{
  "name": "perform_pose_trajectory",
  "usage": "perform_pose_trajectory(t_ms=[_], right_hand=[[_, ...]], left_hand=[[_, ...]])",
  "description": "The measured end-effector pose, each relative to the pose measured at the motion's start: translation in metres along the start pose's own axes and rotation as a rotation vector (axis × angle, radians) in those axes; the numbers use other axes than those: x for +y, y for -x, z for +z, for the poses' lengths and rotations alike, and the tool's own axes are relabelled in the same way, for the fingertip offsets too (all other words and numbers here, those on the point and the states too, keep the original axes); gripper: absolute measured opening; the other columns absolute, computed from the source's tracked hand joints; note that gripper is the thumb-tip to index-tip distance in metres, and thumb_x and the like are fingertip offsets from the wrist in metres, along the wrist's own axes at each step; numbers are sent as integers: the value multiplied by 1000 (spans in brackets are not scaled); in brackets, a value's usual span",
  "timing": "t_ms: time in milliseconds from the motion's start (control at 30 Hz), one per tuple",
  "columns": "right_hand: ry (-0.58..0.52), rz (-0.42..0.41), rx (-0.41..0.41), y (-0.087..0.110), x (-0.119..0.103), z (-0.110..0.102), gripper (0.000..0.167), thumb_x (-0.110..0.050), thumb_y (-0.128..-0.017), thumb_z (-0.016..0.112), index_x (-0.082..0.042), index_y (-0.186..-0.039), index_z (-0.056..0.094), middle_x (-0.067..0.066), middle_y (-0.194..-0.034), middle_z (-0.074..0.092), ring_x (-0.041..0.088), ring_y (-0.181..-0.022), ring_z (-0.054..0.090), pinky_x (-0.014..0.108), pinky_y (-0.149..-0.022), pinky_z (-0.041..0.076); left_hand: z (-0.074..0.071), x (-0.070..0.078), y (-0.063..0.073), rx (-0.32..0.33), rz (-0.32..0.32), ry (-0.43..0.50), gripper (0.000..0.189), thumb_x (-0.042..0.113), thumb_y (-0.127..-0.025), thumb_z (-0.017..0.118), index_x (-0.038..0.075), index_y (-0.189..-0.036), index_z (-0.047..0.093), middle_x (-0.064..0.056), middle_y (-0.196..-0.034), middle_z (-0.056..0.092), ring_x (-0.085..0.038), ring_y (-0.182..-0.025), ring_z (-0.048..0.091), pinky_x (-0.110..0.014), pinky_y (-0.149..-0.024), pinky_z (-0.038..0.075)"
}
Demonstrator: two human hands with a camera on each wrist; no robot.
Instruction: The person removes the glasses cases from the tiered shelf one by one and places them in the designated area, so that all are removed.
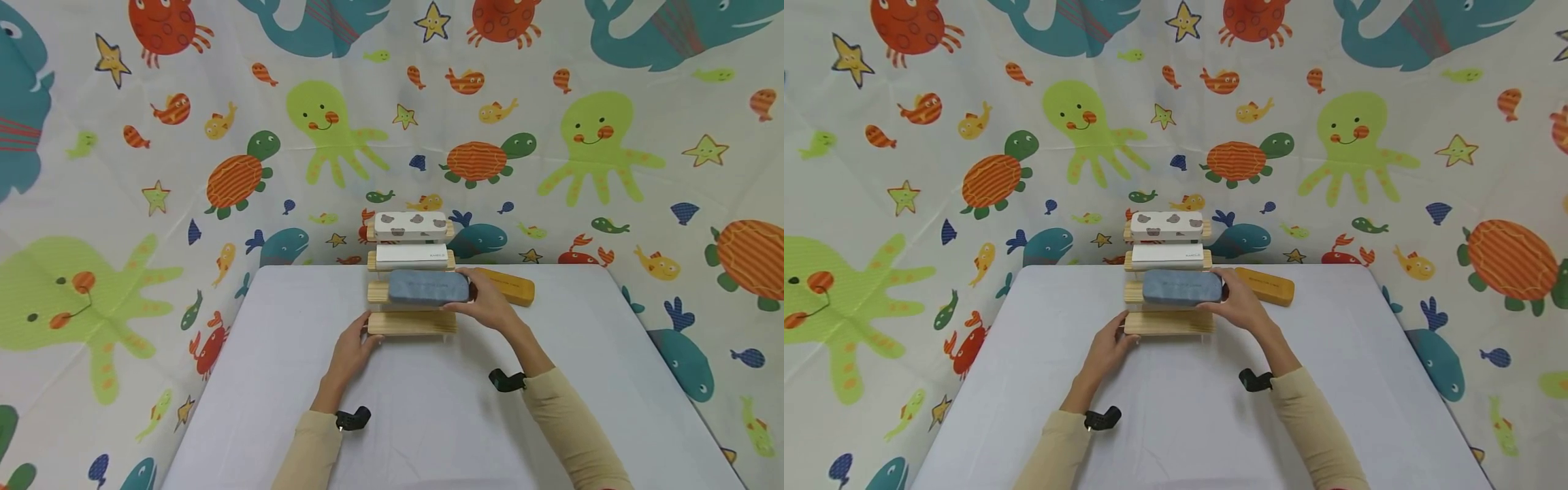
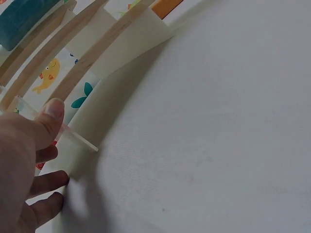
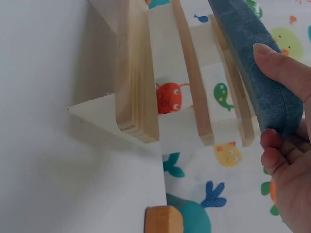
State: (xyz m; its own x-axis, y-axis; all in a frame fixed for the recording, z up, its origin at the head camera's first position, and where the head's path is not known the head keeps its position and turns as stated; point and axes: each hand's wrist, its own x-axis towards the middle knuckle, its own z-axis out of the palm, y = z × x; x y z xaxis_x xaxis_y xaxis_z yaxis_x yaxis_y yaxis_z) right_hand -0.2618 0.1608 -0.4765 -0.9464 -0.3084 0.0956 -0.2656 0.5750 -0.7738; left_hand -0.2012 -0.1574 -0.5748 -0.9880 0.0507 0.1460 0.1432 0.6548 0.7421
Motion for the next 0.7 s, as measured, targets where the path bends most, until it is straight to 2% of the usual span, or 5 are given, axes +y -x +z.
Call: perform_pose_trajectory(t_ms=[233,700], right_hand=[[11,-19,38,6,-1,-11,88,-48,-78,84,-12,-147,44,9,-130,54,24,-90,53,24,-73,50],[49,19,86,22,1,-25,85,-44,-79,85,-14,-147,45,13,-134,52,26,-92,53,23,-73,48]], left_hand=[[-1,-1,-1,4,11,-6,68,27,-91,74,1,-147,46,-20,-140,60,-34,-119,65,-50,-108,47],[0,1,0,4,3,-20,67,28,-91,73,1,-146,47,-19,-138,61,-34,-119,65,-50,-107,48]])
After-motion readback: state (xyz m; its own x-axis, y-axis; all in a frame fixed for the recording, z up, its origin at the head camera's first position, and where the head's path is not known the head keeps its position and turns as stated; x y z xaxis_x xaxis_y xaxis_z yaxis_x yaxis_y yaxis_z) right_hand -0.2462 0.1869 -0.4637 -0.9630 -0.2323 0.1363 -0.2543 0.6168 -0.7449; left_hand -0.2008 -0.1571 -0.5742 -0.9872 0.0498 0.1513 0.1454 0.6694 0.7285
